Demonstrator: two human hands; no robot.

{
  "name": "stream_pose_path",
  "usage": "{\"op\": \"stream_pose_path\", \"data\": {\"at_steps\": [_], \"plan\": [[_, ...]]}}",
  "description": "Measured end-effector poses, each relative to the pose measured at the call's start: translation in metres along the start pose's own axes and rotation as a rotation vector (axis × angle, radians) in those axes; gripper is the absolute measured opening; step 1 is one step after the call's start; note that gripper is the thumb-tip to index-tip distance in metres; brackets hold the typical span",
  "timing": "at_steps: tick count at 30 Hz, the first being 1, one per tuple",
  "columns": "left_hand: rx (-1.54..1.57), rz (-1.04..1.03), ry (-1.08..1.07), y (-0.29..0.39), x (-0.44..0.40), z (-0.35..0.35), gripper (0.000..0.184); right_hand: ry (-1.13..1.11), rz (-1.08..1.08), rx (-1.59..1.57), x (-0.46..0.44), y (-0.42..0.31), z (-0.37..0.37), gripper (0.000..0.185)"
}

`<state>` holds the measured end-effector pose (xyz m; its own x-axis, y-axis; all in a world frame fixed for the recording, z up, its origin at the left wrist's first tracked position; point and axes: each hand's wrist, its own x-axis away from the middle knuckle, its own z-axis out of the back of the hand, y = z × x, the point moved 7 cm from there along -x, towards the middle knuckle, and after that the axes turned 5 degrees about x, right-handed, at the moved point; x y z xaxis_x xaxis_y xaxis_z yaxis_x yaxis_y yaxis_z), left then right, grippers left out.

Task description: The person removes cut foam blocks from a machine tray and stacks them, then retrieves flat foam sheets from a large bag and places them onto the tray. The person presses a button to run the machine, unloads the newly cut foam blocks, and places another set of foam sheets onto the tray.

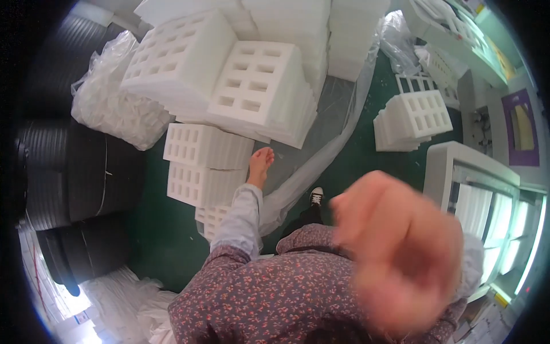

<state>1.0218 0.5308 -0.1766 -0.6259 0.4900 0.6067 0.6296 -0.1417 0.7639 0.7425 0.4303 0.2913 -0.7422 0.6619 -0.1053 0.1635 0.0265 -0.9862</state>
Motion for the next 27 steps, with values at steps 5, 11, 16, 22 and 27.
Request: {"op": "stream_pose_path", "data": {"at_steps": [5, 11, 16, 22, 27], "plan": [[0.149, -0.307, -0.102, -0.049, -0.142, 0.025, 0.019, 0.172, -0.203, -0.014, 0.015, 0.064, 0.043, 0.003], [0.309, -0.223, 0.068, -0.049, -0.166, -0.01, 0.022, 0.525, -0.353, -0.153, 0.048, 0.099, 0.078, 0.011], [0.447, 0.023, 0.287, -0.034, -0.148, -0.027, 0.029, 0.591, -0.354, -0.106, 0.058, 0.111, 0.089, 0.009], [0.424, 0.028, 0.369, -0.036, -0.148, -0.015, 0.03, 0.59, -0.37, -0.176, 0.048, 0.12, 0.089, 0.015], [0.497, 0.017, 0.382, -0.019, -0.124, -0.025, 0.024, 0.529, -0.378, -0.166, 0.039, 0.127, 0.078, 0.013]]}}
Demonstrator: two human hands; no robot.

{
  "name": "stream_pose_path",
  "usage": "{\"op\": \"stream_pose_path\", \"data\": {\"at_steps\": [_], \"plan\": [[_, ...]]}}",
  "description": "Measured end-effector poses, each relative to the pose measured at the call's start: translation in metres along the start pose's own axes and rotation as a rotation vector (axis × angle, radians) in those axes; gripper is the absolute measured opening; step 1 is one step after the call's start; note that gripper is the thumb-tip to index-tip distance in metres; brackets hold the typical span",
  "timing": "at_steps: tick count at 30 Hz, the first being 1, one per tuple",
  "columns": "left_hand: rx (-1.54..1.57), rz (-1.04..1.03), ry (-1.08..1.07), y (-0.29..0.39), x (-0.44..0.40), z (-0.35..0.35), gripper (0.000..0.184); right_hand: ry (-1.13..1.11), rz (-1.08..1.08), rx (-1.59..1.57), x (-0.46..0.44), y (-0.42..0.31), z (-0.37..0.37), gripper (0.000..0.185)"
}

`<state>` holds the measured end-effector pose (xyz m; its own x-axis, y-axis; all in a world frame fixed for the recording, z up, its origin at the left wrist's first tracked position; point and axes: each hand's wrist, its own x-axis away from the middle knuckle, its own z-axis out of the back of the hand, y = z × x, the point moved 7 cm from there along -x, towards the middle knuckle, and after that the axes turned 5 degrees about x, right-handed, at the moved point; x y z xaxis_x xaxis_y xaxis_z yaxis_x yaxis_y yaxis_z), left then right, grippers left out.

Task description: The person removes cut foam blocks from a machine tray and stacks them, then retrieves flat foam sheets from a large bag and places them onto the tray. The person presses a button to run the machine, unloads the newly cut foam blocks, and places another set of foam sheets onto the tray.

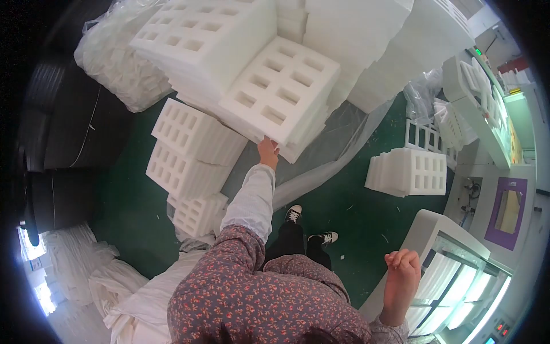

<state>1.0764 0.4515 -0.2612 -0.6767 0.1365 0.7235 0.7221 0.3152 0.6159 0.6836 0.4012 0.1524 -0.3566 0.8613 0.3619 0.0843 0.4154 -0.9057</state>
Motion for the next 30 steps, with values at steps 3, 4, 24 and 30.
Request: {"op": "stream_pose_path", "data": {"at_steps": [3, 4, 24, 30], "plan": [[0.043, 0.063, -0.076, 0.009, 0.016, -0.007, 0.022, -0.025, -0.011, 0.004, -0.003, 0.003, -0.006, 0.012], [0.057, 0.084, -0.101, 0.01, 0.019, -0.007, 0.022, -0.032, -0.016, 0.005, -0.003, 0.005, -0.009, 0.012], [0.119, 0.286, -0.512, 0.012, 0.012, -0.02, 0.016, -0.021, -0.05, 0.038, 0.001, 0.018, -0.019, 0.008], [0.158, 0.321, -0.465, 0.006, 0.012, -0.018, 0.019, -0.009, -0.071, 0.033, 0.004, 0.027, -0.015, 0.007]]}}
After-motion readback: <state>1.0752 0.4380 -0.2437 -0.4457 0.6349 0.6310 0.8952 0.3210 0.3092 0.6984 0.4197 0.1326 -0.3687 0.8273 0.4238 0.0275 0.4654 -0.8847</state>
